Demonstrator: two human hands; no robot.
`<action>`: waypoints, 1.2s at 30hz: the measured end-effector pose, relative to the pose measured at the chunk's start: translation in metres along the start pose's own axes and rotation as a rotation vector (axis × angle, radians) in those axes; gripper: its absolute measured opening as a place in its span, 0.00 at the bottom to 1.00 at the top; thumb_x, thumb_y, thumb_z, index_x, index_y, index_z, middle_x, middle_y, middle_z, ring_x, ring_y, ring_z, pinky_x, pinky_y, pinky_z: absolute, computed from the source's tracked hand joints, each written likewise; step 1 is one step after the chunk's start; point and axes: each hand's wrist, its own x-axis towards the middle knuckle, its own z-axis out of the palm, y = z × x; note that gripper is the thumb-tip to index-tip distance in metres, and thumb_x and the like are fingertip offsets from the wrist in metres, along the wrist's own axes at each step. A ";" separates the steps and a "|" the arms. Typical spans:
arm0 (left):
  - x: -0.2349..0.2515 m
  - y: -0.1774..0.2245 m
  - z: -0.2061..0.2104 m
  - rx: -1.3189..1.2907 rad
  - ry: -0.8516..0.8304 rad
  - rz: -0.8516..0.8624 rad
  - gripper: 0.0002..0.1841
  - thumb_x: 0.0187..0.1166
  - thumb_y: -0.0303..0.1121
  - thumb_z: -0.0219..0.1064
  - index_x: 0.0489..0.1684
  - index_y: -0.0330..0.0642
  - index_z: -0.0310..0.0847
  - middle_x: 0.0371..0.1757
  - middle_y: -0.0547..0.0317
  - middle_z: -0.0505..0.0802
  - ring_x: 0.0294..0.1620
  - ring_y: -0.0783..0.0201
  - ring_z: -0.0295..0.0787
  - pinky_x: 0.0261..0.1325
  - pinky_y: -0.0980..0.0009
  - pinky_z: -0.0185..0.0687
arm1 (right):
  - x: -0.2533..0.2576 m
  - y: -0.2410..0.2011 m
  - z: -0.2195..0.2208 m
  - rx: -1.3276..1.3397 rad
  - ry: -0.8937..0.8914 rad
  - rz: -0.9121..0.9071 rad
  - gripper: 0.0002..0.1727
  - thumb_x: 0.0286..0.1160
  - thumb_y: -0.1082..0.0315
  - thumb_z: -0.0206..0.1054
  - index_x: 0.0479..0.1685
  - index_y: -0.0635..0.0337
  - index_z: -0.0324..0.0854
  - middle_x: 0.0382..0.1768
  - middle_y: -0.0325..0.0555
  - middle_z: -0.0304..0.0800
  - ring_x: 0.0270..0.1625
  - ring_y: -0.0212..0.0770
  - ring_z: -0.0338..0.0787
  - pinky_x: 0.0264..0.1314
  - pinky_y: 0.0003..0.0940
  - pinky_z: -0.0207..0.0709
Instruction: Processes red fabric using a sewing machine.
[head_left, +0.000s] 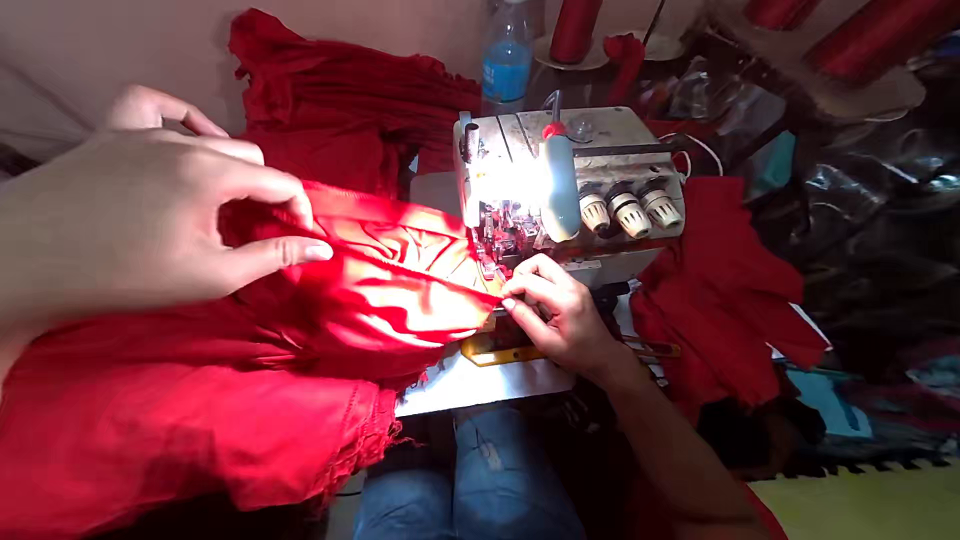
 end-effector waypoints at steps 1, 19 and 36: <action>-0.005 0.005 -0.006 -0.184 0.054 0.069 0.17 0.76 0.53 0.63 0.23 0.55 0.87 0.21 0.74 0.82 0.32 0.75 0.80 0.67 0.50 0.62 | 0.000 -0.009 0.001 -0.085 0.009 0.002 0.09 0.76 0.69 0.63 0.37 0.62 0.89 0.37 0.47 0.87 0.33 0.35 0.86 0.32 0.28 0.80; -0.037 0.004 -0.008 -1.021 -0.020 0.010 0.07 0.77 0.51 0.70 0.35 0.64 0.90 0.29 0.87 0.91 0.28 0.90 0.85 0.29 0.93 0.78 | 0.027 -0.055 0.034 0.208 0.294 -0.005 0.09 0.68 0.66 0.73 0.33 0.64 0.91 0.30 0.43 0.88 0.26 0.23 0.77 0.30 0.16 0.71; -0.028 0.000 -0.004 -0.855 -0.018 0.041 0.07 0.75 0.47 0.69 0.31 0.60 0.87 0.33 0.83 0.89 0.36 0.86 0.85 0.37 0.91 0.79 | 0.055 -0.073 0.011 0.652 -0.076 0.298 0.10 0.70 0.75 0.69 0.49 0.62 0.89 0.20 0.30 0.86 0.16 0.16 0.74 0.20 0.13 0.70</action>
